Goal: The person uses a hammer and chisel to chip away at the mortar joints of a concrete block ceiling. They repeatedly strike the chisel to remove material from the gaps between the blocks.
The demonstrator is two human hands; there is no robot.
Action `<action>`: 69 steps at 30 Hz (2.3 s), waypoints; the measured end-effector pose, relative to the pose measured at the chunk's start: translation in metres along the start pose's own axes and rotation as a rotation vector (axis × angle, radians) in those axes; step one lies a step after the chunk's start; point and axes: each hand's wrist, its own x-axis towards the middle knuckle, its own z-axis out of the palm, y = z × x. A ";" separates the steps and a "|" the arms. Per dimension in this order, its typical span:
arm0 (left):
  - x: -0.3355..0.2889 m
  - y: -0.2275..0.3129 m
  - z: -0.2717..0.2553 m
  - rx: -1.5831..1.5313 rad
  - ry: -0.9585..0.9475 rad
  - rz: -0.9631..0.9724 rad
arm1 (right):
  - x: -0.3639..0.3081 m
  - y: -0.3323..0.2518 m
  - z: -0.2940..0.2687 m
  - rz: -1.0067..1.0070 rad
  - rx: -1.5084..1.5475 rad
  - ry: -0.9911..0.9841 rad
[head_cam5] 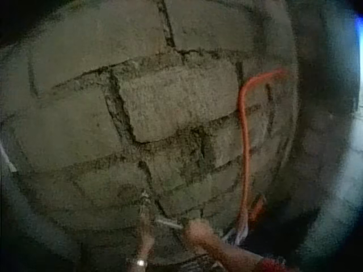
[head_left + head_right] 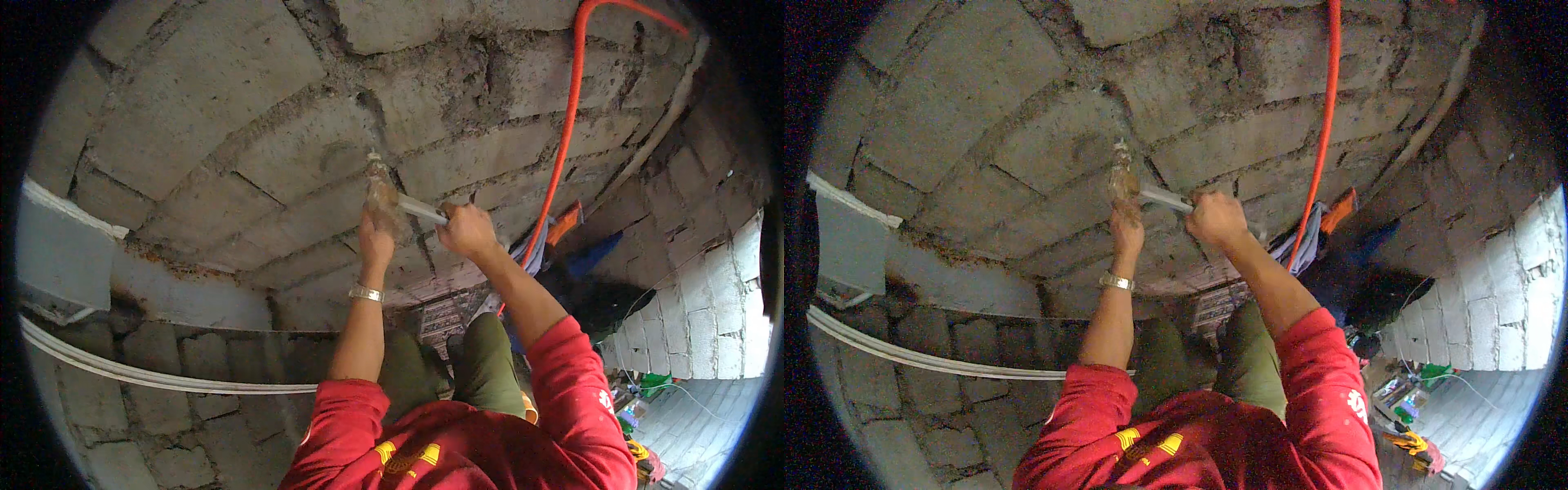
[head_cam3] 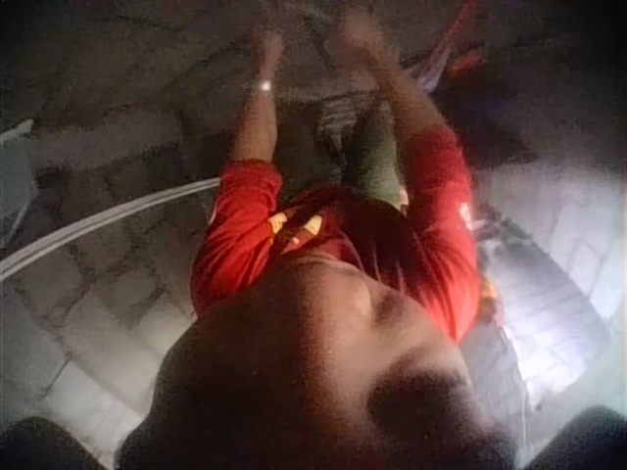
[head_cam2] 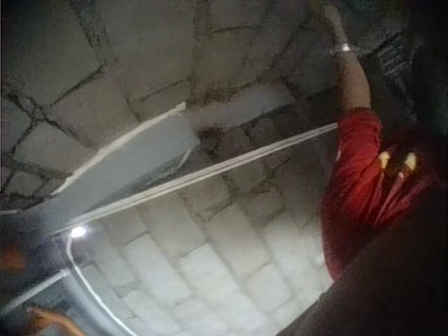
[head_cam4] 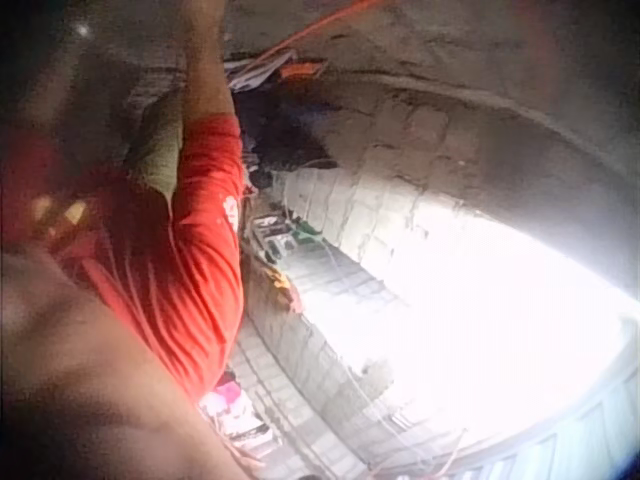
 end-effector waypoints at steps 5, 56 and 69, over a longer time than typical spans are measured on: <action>-0.007 -0.032 0.002 -0.579 0.026 -0.421 | -0.016 -0.031 -0.019 -0.264 0.156 -0.026; -0.032 -0.082 0.059 -0.688 0.003 -0.409 | 0.000 -0.006 -0.035 -0.388 -0.163 -0.180; -0.019 -0.046 0.041 -0.515 -0.180 -0.371 | 0.024 0.009 -0.028 -0.064 -0.232 -0.127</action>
